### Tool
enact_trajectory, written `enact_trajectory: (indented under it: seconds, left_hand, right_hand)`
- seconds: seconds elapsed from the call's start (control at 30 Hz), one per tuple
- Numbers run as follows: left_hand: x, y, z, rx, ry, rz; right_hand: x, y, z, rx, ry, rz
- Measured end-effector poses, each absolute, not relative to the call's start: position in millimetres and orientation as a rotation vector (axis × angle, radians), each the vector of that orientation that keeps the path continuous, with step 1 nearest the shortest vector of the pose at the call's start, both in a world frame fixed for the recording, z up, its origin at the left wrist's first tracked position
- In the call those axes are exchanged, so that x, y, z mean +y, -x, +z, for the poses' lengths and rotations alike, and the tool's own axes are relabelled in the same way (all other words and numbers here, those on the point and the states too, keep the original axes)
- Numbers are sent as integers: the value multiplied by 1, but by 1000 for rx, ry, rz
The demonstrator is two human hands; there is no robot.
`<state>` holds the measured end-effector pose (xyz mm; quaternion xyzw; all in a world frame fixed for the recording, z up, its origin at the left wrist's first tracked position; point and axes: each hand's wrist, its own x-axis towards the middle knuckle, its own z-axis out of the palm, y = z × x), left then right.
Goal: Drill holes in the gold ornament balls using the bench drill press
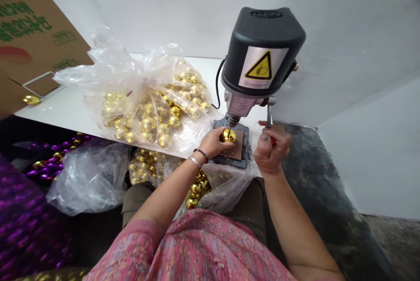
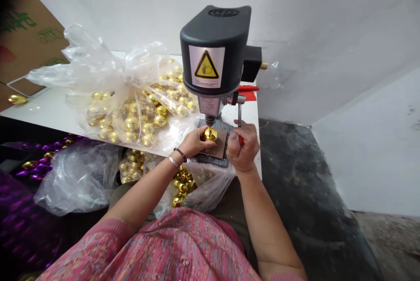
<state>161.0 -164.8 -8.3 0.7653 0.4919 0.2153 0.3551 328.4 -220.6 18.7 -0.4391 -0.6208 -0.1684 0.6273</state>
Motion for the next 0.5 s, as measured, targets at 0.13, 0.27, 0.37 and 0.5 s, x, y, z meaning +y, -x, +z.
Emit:
enact_trajectory:
  seconds: [0.13, 0.27, 0.37, 0.5]
  left_hand:
    - [-168, -161, -9, 1273, -1920, 607]
    - [-178, -155, -3, 1238, -1833, 674]
    - [-185, -148, 3, 1238, -1804, 683]
    - [-191, -139, 7, 1372, -1923, 509]
  right_hand:
    - [-229, -328, 60, -1353, 1131, -290]
    - [-225, -329, 117, -1231, 1276, -81]
    - [-216, -329, 137, -1113, 1314, 122]
    - [-213, -327, 134, -1039, 1265, 131]
